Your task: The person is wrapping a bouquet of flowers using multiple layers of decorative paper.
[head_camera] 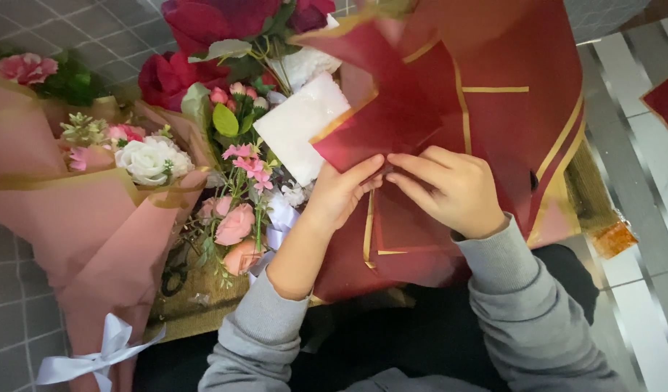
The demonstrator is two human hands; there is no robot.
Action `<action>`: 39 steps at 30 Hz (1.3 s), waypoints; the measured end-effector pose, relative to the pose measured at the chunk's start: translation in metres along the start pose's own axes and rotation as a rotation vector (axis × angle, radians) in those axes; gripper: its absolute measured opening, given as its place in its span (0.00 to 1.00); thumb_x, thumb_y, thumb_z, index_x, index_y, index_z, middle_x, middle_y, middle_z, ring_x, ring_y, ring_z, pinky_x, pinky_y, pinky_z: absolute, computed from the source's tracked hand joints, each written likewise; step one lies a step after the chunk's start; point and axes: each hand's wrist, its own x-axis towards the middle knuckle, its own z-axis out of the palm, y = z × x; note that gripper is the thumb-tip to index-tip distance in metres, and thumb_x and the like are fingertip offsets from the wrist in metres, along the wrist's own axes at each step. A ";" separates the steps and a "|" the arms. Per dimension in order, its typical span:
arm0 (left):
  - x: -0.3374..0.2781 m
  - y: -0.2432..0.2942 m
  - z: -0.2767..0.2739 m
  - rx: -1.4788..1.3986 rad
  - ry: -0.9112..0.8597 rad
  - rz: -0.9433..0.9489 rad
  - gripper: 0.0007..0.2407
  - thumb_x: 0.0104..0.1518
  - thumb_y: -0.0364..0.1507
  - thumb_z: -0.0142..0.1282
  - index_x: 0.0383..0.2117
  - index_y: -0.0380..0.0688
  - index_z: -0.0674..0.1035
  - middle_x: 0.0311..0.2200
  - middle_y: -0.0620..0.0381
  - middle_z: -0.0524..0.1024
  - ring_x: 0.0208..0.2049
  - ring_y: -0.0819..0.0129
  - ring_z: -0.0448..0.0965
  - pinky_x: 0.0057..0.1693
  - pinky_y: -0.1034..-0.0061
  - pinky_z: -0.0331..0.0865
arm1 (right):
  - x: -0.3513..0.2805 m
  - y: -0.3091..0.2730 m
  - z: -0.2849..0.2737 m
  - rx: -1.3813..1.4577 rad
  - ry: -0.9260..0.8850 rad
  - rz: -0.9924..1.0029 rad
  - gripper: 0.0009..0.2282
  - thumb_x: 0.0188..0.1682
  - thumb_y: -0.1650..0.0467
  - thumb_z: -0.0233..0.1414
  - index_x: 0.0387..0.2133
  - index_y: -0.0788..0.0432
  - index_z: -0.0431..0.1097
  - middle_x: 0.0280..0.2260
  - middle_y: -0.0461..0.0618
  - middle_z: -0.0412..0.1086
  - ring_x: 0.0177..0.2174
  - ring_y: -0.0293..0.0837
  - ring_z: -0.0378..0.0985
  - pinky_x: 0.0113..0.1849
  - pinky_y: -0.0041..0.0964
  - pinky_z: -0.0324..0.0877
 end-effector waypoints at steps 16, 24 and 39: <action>-0.009 0.005 0.008 0.069 -0.049 -0.028 0.10 0.54 0.24 0.69 0.39 0.40 0.79 0.28 0.56 0.82 0.26 0.70 0.84 0.39 0.75 0.84 | -0.013 0.017 0.012 0.087 0.099 -0.200 0.04 0.49 0.77 0.60 0.36 0.60 0.79 0.26 0.47 0.72 0.24 0.46 0.76 0.26 0.38 0.72; -0.008 0.007 0.007 0.202 -0.102 0.081 0.07 0.54 0.21 0.68 0.35 0.40 0.81 0.26 0.56 0.80 0.25 0.71 0.84 0.37 0.78 0.82 | -0.016 0.018 0.016 0.207 0.140 -0.053 0.05 0.46 0.78 0.59 0.33 0.57 0.79 0.23 0.43 0.72 0.21 0.47 0.76 0.25 0.38 0.72; -0.024 0.035 0.031 0.623 -0.092 0.382 0.07 0.55 0.29 0.69 0.33 0.38 0.84 0.28 0.49 0.84 0.29 0.68 0.87 0.39 0.74 0.83 | -0.010 -0.004 0.033 0.418 0.330 0.381 0.02 0.57 0.80 0.51 0.37 0.65 0.71 0.22 0.53 0.69 0.21 0.42 0.68 0.26 0.36 0.66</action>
